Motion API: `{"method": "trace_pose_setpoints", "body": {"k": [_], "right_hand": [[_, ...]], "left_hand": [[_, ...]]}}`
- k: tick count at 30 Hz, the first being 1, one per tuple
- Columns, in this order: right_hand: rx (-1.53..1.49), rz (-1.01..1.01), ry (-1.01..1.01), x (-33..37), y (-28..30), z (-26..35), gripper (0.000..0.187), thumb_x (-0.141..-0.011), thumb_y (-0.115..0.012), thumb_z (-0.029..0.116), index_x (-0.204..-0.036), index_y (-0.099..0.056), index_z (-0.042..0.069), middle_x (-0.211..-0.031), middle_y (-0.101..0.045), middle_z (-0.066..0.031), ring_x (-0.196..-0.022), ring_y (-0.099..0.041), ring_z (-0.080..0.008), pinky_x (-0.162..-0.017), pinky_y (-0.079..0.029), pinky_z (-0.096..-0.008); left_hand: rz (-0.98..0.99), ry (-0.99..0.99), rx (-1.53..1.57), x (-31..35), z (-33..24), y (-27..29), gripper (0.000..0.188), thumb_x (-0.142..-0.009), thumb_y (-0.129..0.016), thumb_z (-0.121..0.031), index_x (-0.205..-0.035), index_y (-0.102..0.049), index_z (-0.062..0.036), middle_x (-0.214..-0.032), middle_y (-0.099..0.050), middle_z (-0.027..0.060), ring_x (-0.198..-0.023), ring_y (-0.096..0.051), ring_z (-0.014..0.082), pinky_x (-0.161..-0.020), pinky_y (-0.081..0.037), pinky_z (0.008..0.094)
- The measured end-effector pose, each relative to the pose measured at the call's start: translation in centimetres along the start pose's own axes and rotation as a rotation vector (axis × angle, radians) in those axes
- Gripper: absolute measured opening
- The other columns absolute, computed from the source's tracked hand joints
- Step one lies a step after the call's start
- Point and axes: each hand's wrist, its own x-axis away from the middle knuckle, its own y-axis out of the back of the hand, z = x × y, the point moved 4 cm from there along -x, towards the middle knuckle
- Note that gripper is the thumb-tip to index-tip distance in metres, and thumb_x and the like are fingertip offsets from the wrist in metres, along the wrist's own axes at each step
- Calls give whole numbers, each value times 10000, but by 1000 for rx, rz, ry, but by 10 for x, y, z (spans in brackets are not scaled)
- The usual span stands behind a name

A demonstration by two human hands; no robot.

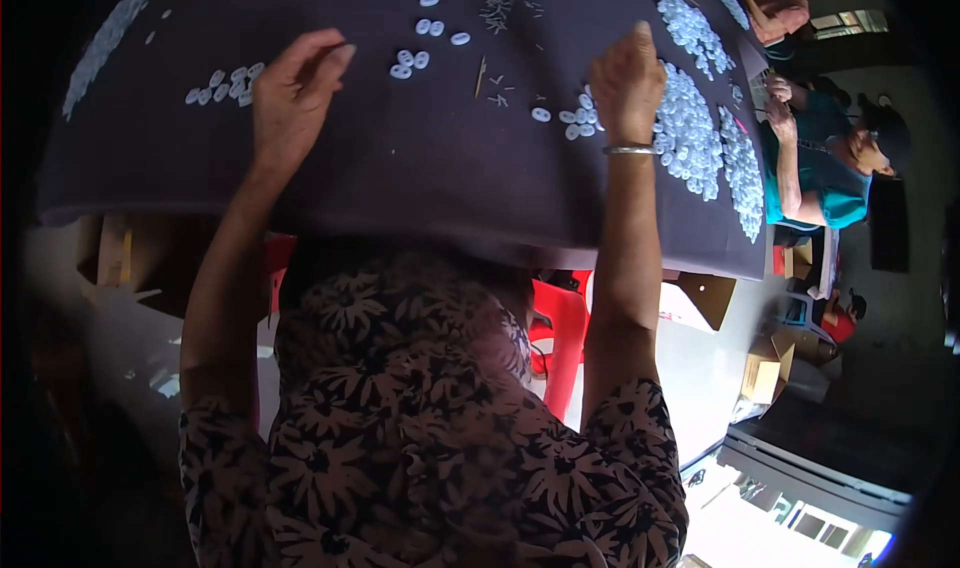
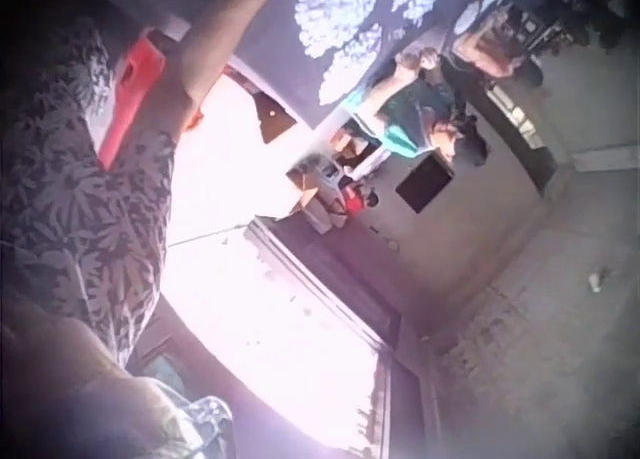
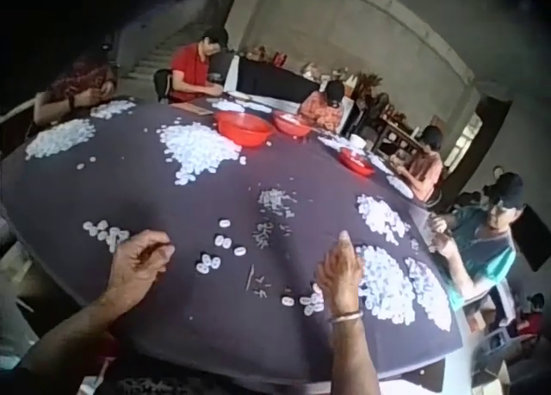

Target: The person assembles small plastic parts by hand, inserting fasteners into them.

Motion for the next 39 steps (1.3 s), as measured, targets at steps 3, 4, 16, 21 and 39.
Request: {"method": "trace_pose_setpoints", "body": {"k": [3, 4, 16, 21, 39], "right_hand": [[184, 48, 1, 0, 16, -7, 466, -942, -537, 305, -552, -335, 148, -505, -270, 55, -414, -208, -50, -375, -150, -220], [354, 87, -1, 3, 16, -6, 420, -933, -555, 309, -575, -433, 125, -519, -304, 69, -445, -253, -39, -403, -183, -213], [950, 577, 222, 16, -15, -29, 87, -784, -688, 32, -868, -671, 46, -789, -609, 25, -688, -539, -52, -623, -441, -204], [988, 651, 293, 12, -32, -36, 77, -762, -692, 37, -831, -659, 46, -715, -565, 9, -605, -500, -75, -565, -421, -240], [902, 570, 299, 8, -46, -50, 98, -778, -694, 42, -865, -652, 28, -712, -576, 15, -610, -508, -53, -574, -440, -205]], "left_hand": [[122, 249, 139, 7, 10, -9, 232, -890, -628, -281, -843, -639, -54, -633, -576, -4, -526, -526, 40, -420, -389, 171], [153, 300, 153, 9, 11, -10, 285, -894, -617, -322, -792, -626, -57, -593, -561, -6, -481, -507, 37, -386, -359, 167], [137, 259, 23, 16, 7, -13, 527, -903, -560, -448, -529, -490, -83, -443, -374, -49, -394, -364, 35, -397, -287, 201], [123, 243, 47, 14, 12, -13, 524, -904, -567, -435, -525, -484, -82, -440, -355, -56, -401, -352, 28, -399, -266, 204], [-28, 346, 384, 11, 14, -8, 431, -907, -586, -348, -581, -531, -72, -476, -368, -59, -402, -310, 25, -391, -228, 208]]}}
